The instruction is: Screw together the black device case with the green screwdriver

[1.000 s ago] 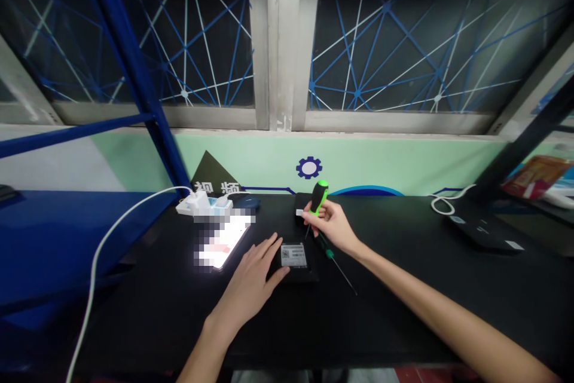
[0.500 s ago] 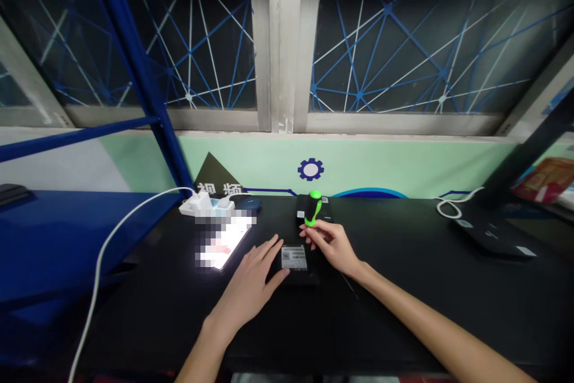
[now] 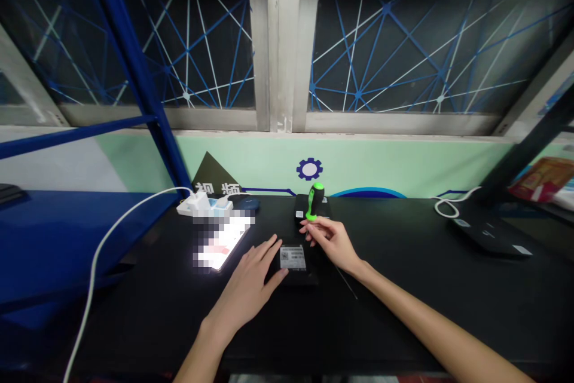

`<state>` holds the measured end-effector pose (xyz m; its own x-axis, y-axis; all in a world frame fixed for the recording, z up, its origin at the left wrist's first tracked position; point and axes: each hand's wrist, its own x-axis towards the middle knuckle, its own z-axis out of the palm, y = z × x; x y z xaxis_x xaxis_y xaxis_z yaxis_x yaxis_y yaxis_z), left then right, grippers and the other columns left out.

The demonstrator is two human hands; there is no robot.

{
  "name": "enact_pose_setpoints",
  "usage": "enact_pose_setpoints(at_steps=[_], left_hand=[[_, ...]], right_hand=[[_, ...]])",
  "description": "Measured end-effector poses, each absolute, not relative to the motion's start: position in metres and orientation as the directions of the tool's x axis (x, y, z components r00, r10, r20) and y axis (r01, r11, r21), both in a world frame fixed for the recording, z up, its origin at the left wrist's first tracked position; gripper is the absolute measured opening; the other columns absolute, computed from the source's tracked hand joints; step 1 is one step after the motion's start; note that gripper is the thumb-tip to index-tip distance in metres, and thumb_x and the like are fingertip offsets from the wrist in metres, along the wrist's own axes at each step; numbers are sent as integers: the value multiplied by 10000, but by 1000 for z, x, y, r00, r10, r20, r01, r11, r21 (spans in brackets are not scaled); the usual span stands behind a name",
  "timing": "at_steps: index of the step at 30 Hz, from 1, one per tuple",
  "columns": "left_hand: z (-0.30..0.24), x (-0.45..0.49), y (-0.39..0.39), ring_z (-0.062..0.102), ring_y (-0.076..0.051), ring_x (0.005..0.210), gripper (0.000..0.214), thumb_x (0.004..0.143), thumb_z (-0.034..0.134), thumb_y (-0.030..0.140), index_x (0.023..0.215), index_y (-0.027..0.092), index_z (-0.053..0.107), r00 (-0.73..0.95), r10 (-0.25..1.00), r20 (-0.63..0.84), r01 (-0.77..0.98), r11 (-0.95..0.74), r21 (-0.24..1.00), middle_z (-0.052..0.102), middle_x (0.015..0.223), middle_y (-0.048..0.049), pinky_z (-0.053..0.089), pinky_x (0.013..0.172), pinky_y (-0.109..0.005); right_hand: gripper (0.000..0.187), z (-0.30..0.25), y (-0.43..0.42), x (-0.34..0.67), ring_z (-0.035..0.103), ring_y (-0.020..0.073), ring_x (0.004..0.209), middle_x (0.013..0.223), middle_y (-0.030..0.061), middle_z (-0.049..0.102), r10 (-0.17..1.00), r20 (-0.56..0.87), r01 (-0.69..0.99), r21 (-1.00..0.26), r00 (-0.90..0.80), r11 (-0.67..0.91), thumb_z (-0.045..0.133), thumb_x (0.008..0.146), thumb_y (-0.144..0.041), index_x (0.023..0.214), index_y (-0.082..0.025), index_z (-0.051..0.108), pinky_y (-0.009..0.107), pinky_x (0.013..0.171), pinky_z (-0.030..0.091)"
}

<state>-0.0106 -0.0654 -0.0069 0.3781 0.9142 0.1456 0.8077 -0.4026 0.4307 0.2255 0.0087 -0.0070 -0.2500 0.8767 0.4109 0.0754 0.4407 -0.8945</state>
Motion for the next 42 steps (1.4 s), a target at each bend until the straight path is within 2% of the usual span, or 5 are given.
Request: enact_pose_setpoints(at_steps=[10,18,31,37,42], left_hand=[[-7,-10,-64,330,-271,1452,576,1018,359,579,1538,338,301,385,909,158,807,-415,419,282,1613,-9,260,1195,-494],[-7,-10,-64,332,-274,1451,579,1018,359,580,1537,329,306,389,907,161,804,-420,421,282,1613,-20,258,1193,-495],[-8,-11,-65,336,-286,1448,570,1015,365,582,1534,351,309,386,906,174,797,-422,433,285,1612,-10,260,1190,-504],[-9,-11,-65,307,-289,1461,589,1016,355,584,1549,347,276,393,906,156,797,-420,434,262,1620,-12,254,1192,-507],[-5,-10,-65,330,-283,1452,577,1016,360,582,1538,342,305,380,914,147,804,-404,435,285,1612,-14,262,1190,-508]], right_hand=[[272,-14,11,221,640,158,596,805,76,735,889,440,63,-891,-127,450,749,816,-439,837,-173,697,280,548,560],[350,-9,7,224,677,163,664,923,105,751,871,426,72,-888,-245,454,642,901,-455,1056,-154,728,286,589,575],[294,-12,10,221,646,166,584,723,55,712,877,458,112,-873,-143,475,724,834,-461,874,-170,716,292,555,570],[316,-6,9,225,689,178,684,928,116,757,887,401,72,-902,-228,427,671,883,-431,1014,-149,729,291,591,579],[295,-13,11,223,679,177,617,844,92,754,900,421,82,-899,-117,431,750,808,-461,847,-171,710,284,546,570]])
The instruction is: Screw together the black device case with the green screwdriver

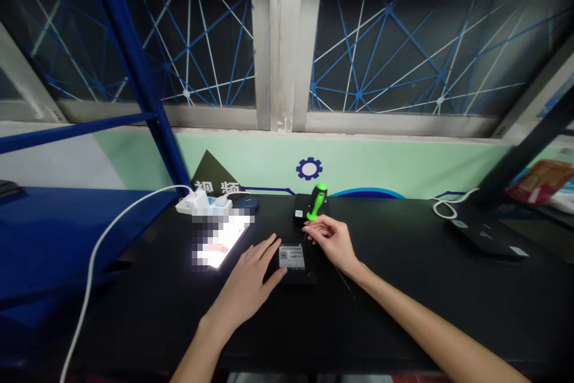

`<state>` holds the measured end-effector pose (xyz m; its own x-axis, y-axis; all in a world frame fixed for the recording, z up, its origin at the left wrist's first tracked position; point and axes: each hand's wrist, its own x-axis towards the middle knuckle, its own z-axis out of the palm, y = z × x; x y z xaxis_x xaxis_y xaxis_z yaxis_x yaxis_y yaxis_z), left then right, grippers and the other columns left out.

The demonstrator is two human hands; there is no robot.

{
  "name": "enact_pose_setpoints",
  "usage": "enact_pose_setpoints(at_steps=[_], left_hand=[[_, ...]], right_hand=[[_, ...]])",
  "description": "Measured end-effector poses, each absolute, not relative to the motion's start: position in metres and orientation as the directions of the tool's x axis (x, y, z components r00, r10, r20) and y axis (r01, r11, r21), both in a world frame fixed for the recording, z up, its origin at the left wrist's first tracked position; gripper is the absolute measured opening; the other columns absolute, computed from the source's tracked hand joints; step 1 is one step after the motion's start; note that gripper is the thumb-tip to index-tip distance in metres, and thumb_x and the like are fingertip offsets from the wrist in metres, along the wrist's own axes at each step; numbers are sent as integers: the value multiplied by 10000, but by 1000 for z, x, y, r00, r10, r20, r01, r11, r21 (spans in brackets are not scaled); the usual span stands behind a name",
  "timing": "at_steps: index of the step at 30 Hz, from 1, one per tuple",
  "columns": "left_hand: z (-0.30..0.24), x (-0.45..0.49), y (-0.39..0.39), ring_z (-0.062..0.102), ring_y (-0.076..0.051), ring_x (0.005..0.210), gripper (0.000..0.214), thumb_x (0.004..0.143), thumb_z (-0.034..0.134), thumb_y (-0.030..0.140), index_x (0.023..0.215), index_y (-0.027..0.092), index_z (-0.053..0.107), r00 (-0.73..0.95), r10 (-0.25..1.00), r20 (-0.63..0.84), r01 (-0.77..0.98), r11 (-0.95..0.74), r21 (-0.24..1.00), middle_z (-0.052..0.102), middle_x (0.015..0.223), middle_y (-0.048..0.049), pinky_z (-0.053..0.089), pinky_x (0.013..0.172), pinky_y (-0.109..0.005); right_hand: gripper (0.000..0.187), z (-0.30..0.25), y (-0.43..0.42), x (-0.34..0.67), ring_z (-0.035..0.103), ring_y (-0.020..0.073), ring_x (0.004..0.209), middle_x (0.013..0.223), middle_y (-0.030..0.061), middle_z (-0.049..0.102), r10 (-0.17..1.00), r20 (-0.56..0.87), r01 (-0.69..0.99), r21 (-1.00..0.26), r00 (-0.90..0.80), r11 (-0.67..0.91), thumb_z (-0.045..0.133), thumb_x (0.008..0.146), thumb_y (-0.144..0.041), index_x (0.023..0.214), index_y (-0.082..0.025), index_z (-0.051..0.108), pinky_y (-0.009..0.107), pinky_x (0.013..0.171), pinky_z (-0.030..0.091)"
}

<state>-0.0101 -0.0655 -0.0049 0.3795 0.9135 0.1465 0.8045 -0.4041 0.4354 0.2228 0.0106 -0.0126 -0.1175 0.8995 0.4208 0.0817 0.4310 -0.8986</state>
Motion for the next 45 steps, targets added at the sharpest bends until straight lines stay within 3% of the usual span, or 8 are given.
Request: enact_pose_setpoints(at_steps=[4,9,16,19,22,27,45], left_hand=[[-7,-11,-65,335,-285,1449,568,1017,367,573,1535,346,309,383,908,168,800,-417,431,289,1610,-15,272,1185,-508],[-8,-11,-65,341,-276,1447,568,1019,362,573,1538,354,298,392,901,187,789,-433,435,294,1609,-10,271,1190,-498],[-10,-12,-65,322,-289,1454,573,1014,366,584,1539,369,290,376,912,165,800,-409,439,270,1618,8,277,1186,-504],[-12,-13,-65,309,-300,1459,579,1013,371,583,1544,370,280,373,914,159,804,-404,436,263,1621,4,276,1183,-513],[-11,-12,-64,287,-290,1469,586,1013,367,585,1549,374,260,371,918,137,811,-393,434,244,1627,15,256,1194,-505],[-7,-12,-66,302,-291,1463,587,1014,377,577,1550,368,263,376,915,144,804,-400,440,267,1620,-1,270,1188,-496],[-10,-14,-66,336,-296,1447,577,1014,382,564,1547,374,268,379,904,198,799,-427,422,323,1597,-7,320,1159,-476]], right_hand=[[308,-12,10,222,666,175,618,779,71,736,892,426,110,-889,-150,444,744,814,-463,909,-171,719,282,553,572],[301,-9,7,226,685,182,699,941,102,755,873,402,132,-884,-277,449,637,910,-420,1046,-171,738,287,605,575],[211,-14,8,224,638,165,587,821,65,750,860,480,206,-836,-173,508,735,840,-384,785,-182,711,282,564,525],[214,-12,6,223,632,164,585,814,61,750,861,471,229,-831,-194,506,695,874,-392,864,-182,732,280,560,525],[229,-7,3,225,692,199,715,906,89,763,840,482,240,-810,-248,535,626,928,-367,960,-178,749,295,635,554],[221,-1,1,229,732,228,809,933,97,775,825,494,219,-803,-274,554,610,938,-341,983,-178,752,325,737,574],[223,-6,2,219,730,220,726,915,89,784,854,498,219,-826,-150,520,664,894,-386,872,-179,746,301,675,586]])
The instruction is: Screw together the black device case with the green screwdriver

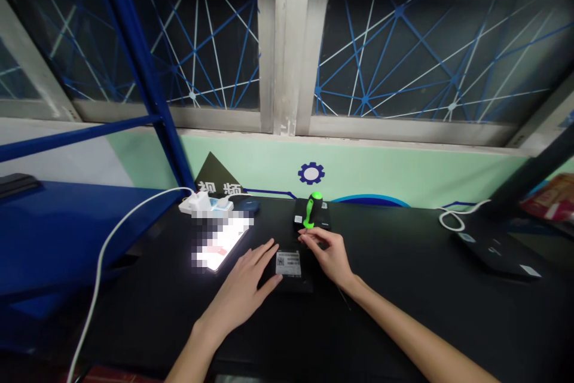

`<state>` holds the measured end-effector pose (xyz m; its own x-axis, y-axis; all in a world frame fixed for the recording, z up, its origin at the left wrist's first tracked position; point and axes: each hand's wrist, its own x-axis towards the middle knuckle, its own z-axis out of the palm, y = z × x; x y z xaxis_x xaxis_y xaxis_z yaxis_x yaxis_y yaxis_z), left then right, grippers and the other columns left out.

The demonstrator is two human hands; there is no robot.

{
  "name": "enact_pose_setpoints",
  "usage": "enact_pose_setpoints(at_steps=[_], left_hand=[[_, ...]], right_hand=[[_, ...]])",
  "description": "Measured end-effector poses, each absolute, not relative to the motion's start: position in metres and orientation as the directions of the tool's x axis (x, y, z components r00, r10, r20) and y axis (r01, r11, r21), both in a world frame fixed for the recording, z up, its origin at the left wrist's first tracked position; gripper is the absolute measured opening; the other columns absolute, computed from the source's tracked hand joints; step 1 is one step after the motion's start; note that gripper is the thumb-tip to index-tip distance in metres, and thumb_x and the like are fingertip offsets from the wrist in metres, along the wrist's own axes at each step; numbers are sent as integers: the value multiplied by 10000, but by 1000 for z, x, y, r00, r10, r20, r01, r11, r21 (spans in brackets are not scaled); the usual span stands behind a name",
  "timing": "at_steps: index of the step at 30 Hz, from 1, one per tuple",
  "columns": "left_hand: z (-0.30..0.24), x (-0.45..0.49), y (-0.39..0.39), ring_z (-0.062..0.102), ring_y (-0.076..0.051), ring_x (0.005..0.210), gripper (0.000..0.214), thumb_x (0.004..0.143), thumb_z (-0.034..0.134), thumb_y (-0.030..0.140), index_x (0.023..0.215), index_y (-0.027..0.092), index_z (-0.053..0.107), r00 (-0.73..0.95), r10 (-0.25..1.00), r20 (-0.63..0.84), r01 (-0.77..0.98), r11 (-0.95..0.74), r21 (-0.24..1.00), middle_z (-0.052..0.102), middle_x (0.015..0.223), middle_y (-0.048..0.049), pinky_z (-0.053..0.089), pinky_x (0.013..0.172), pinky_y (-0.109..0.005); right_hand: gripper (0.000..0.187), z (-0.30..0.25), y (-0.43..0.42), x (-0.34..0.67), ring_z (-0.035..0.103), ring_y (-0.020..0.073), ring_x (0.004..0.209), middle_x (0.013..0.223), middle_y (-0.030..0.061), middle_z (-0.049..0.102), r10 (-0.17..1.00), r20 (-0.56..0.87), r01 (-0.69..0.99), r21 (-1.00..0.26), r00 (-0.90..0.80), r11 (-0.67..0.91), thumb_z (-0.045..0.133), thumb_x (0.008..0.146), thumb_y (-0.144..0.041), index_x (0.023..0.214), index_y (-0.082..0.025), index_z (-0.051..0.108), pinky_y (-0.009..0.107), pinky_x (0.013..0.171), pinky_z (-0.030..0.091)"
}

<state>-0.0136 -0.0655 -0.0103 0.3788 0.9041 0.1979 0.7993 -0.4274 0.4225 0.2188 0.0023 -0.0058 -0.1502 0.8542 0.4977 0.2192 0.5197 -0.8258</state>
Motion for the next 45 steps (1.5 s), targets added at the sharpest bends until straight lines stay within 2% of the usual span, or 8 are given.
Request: enact_pose_setpoints(at_steps=[6,10,19,26,32,35,40,45], left_hand=[[-8,-12,-66,305,-288,1462,584,1014,386,572,1550,386,246,374,915,152,802,-401,442,269,1618,3,277,1182,-505],[-7,-12,-66,314,-279,1459,581,1014,388,569,1548,386,249,369,917,150,806,-396,440,276,1616,1,279,1182,-504],[-6,-12,-66,310,-299,1459,588,999,397,597,1537,386,292,354,925,140,812,-378,444,291,1610,9,301,1165,-496],[-4,-12,-67,301,-295,1463,587,997,395,601,1537,395,289,350,928,126,817,-368,444,281,1613,17,289,1171,-485],[-4,-12,-67,308,-308,1458,591,1001,384,600,1540,378,290,353,927,130,817,-373,440,287,1612,0,306,1160,-495],[-2,-11,-68,308,-303,1459,589,1001,387,598,1540,386,281,354,928,120,819,-369,439,284,1613,10,296,1166,-506],[-4,-12,-67,312,-307,1456,589,1001,390,596,1539,380,288,348,928,131,822,-369,433,296,1608,-1,319,1152,-505],[-5,-12,-67,332,-298,1448,582,1007,390,583,1540,372,294,361,919,158,815,-393,426,308,1604,-8,321,1153,-484]], right_hand=[[251,-7,3,226,744,232,867,1005,96,771,825,502,209,-805,-261,556,575,960,-365,943,-180,745,328,807,586],[232,-7,6,229,739,216,810,909,73,773,804,502,193,-796,-319,573,570,966,-354,1028,-187,719,330,785,585],[203,-9,8,220,703,185,666,777,53,739,843,494,203,-822,-211,532,661,901,-382,875,-182,694,276,633,583],[271,-7,7,229,744,205,837,928,84,763,818,471,160,-826,-331,541,557,970,-389,1081,-173,679,313,764,609],[233,-9,6,224,726,191,722,837,65,759,817,509,204,-799,-270,566,596,945,-388,964,-179,698,297,693,604],[230,-10,6,222,718,185,692,838,66,755,832,492,216,-810,-254,545,612,934,-389,970,-178,697,281,639,600],[250,-9,8,226,744,199,808,906,85,763,810,494,188,-804,-316,564,571,958,-367,1067,-170,681,295,722,609],[194,-11,9,225,729,186,735,844,61,756,809,523,214,-786,-268,579,613,937,-343,1004,-178,690,287,702,594]])
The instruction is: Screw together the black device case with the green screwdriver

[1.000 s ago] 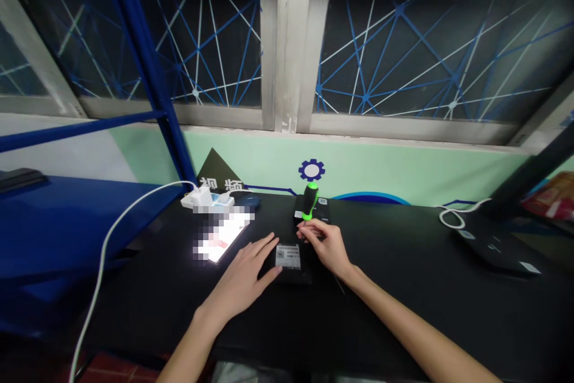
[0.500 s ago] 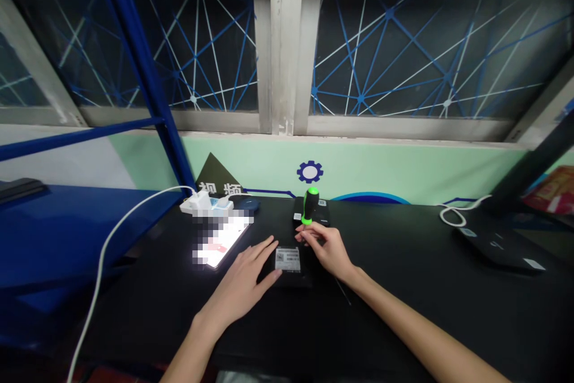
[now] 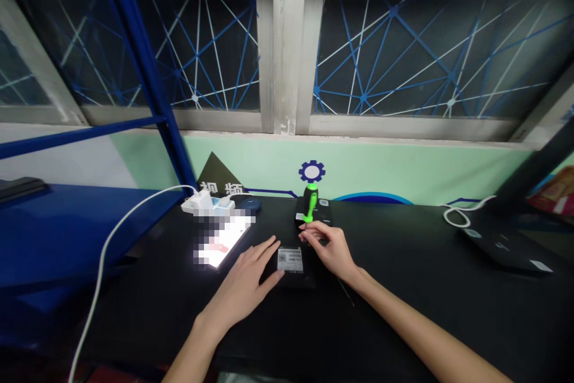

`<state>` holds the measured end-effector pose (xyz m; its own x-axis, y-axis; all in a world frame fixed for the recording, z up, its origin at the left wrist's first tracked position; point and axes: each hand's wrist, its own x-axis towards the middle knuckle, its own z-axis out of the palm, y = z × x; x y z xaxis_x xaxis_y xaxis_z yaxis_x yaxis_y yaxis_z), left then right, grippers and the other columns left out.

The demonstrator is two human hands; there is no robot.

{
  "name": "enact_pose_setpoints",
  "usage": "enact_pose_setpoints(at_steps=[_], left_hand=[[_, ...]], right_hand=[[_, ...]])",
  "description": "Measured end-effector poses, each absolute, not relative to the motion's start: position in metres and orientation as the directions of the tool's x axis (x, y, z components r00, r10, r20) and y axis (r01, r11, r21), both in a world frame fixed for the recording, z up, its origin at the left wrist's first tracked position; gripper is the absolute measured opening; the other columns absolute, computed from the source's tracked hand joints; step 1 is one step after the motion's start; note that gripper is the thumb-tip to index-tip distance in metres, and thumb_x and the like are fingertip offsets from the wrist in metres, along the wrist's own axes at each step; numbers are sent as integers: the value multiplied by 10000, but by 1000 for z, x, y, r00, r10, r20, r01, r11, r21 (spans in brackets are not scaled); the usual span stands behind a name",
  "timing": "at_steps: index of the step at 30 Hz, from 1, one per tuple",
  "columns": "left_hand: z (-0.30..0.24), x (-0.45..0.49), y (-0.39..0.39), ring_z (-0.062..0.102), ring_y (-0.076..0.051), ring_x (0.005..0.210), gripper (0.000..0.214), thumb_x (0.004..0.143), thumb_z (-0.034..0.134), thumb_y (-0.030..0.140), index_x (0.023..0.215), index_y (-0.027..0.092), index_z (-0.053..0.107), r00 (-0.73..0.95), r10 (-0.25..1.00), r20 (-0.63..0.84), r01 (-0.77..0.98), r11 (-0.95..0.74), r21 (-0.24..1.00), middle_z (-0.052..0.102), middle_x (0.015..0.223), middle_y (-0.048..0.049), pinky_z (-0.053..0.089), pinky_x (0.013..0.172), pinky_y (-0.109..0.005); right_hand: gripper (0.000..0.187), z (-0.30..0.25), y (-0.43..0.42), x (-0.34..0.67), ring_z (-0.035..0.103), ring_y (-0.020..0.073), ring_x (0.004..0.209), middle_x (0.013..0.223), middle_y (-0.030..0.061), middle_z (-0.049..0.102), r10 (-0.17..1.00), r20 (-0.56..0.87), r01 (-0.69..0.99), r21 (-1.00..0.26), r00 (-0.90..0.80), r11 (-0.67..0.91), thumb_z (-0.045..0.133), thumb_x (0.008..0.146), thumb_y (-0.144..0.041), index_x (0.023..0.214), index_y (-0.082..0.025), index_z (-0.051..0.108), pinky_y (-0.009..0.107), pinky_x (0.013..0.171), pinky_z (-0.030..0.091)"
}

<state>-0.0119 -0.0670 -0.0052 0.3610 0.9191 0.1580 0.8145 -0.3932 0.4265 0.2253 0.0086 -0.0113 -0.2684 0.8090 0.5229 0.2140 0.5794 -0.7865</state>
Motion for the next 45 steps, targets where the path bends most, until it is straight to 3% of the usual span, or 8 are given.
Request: enact_pose_setpoints(at_steps=[4,10,20,25,34,41,45], left_hand=[[-5,-12,-66,329,-293,1449,579,1012,387,573,1543,363,290,370,915,161,810,-402,426,302,1607,-11,311,1162,-478],[-5,-12,-66,329,-298,1449,583,1008,388,581,1542,368,290,367,915,166,806,-402,436,311,1603,-15,308,1161,-493],[-4,-12,-66,354,-275,1440,576,1012,384,577,1540,367,290,381,905,189,800,-425,423,322,1598,-11,301,1171,-472],[-3,-12,-67,339,-285,1446,582,1012,381,580,1543,364,285,373,912,169,805,-408,431,306,1605,-12,314,1162,-483],[-7,-12,-65,332,-285,1450,578,1011,388,575,1541,366,291,374,913,165,808,-408,425,304,1605,-10,291,1174,-489],[-4,-12,-67,318,-273,1458,579,1009,384,583,1542,382,278,370,916,154,806,-399,437,295,1608,13,296,1177,-475],[-5,-12,-66,320,-277,1456,577,1012,379,579,1544,379,273,376,913,158,804,-406,435,288,1611,7,275,1184,-488]], right_hand=[[203,-10,8,223,718,187,693,801,57,744,815,521,229,-786,-252,574,637,918,-370,956,-177,686,278,643,591],[275,-6,6,228,742,201,796,911,88,767,797,516,216,-779,-316,589,550,968,-364,1113,-165,672,324,772,605],[232,-7,7,223,724,197,701,803,61,752,813,517,241,-781,-266,576,619,924,-387,983,-178,697,312,700,608],[257,-5,6,226,735,191,762,907,82,765,798,514,223,-777,-314,589,561,961,-354,1099,-173,680,316,757,605],[247,-11,7,224,738,199,747,870,71,768,809,520,254,-772,-273,582,576,954,-371,1078,-190,689,300,699,604],[188,-8,6,221,696,178,643,757,41,736,817,534,265,-773,-216,576,650,908,-378,950,-196,677,266,597,572],[223,-6,5,224,717,185,717,842,64,750,808,525,258,-769,-269,585,582,952,-361,1067,-187,661,289,689,590]])
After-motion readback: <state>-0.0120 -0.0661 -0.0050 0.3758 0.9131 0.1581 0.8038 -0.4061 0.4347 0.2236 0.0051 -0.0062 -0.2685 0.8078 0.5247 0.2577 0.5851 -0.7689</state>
